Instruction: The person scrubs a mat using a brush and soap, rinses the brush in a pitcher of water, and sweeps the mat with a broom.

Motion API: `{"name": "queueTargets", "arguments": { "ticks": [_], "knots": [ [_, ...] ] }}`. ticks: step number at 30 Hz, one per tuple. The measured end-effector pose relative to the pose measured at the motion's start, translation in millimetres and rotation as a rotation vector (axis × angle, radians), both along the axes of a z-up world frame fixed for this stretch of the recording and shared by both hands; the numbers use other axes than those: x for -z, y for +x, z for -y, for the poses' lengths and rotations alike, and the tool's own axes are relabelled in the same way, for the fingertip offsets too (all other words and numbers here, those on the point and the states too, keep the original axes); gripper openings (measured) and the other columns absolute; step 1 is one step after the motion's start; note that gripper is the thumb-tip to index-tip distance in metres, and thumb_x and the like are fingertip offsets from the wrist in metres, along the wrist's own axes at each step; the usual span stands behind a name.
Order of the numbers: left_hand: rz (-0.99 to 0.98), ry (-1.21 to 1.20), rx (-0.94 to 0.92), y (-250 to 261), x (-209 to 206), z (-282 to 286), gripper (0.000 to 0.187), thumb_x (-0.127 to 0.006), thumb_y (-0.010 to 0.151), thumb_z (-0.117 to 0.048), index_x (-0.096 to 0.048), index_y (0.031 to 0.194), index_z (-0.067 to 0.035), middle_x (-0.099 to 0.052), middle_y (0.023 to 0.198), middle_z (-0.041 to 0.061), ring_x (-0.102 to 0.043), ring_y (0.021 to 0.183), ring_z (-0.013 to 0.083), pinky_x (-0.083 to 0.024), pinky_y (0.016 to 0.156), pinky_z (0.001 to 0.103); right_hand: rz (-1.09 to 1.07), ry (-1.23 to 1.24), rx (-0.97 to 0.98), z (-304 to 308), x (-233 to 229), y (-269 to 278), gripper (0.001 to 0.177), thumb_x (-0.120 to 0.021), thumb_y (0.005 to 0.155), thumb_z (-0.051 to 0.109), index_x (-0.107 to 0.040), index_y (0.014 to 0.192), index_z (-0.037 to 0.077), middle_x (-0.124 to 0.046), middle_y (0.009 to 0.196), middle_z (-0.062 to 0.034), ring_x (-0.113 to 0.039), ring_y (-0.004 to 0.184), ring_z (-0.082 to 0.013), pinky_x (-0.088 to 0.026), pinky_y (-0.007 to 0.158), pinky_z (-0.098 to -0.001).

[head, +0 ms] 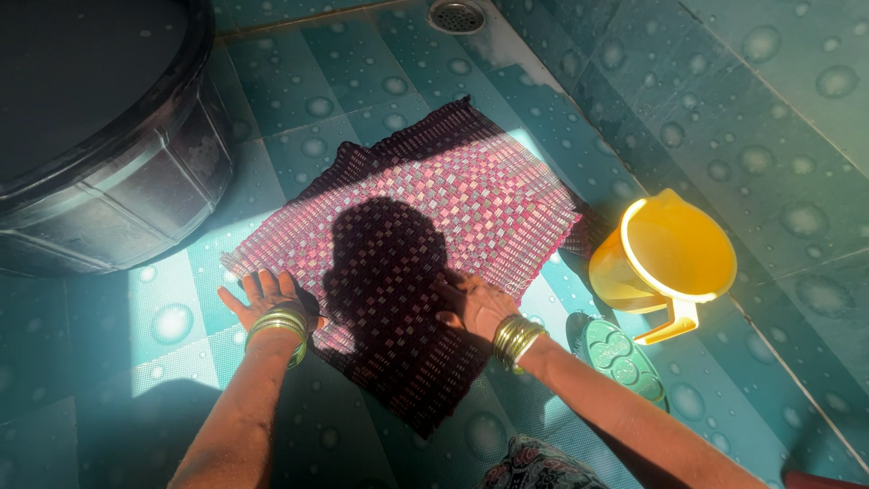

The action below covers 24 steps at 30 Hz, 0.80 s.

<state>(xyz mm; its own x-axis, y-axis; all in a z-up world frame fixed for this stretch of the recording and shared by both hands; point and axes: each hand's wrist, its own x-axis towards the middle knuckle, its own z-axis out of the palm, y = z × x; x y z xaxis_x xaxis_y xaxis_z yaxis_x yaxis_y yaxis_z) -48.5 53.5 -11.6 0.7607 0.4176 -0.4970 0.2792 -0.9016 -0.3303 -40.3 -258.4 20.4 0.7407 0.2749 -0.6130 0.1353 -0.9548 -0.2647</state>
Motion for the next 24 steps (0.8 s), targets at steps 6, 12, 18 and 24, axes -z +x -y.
{"name": "queueTargets", "arguments": {
  "ticks": [6,12,18,24],
  "knots": [
    [-0.020,-0.021,0.026,7.6,-13.0,-4.2,0.120,-0.073,0.074,-0.079,-0.016,0.163,-0.022,-0.008,0.170,0.013,-0.001,0.156,0.0372,0.005,0.115,0.073,0.211,-0.224,-0.277,-2.8,7.6,56.4,0.079,-0.049,0.097,0.049,-0.010,0.162,0.027,0.004,0.169,-0.0136,-0.001,0.156,-0.0309,-0.012,0.124,-0.0538],
    [-0.015,-0.002,0.075,32.6,-18.1,7.6,0.138,-0.091,0.067,-0.061,-0.006,0.165,-0.014,-0.007,0.169,0.016,-0.005,0.155,0.0373,-0.002,0.116,0.069,0.279,-0.168,-0.196,7.1,13.3,79.5,0.074,-0.038,0.101,0.054,-0.007,0.163,0.025,0.006,0.170,-0.0134,0.001,0.156,-0.0330,-0.012,0.124,-0.0558],
    [-0.056,-0.117,0.116,49.1,-12.3,12.8,0.140,-0.098,0.064,-0.048,-0.006,0.165,-0.021,-0.004,0.170,0.018,-0.012,0.155,0.0363,-0.010,0.119,0.066,0.169,-0.184,-0.155,7.2,32.7,101.5,0.076,-0.045,0.099,0.046,-0.008,0.162,0.023,0.003,0.168,-0.0157,-0.004,0.154,-0.0345,-0.020,0.122,-0.0516],
    [0.069,-0.086,0.118,29.5,3.6,6.4,0.121,-0.091,0.070,-0.053,-0.018,0.163,-0.028,-0.014,0.170,0.012,-0.016,0.156,0.0300,-0.008,0.120,0.067,0.642,0.431,0.329,51.7,35.3,68.2,0.053,-0.064,0.095,0.028,-0.052,0.143,0.009,-0.055,0.142,-0.0202,-0.055,0.128,-0.0371,-0.044,0.110,-0.0460]
  ]
}}
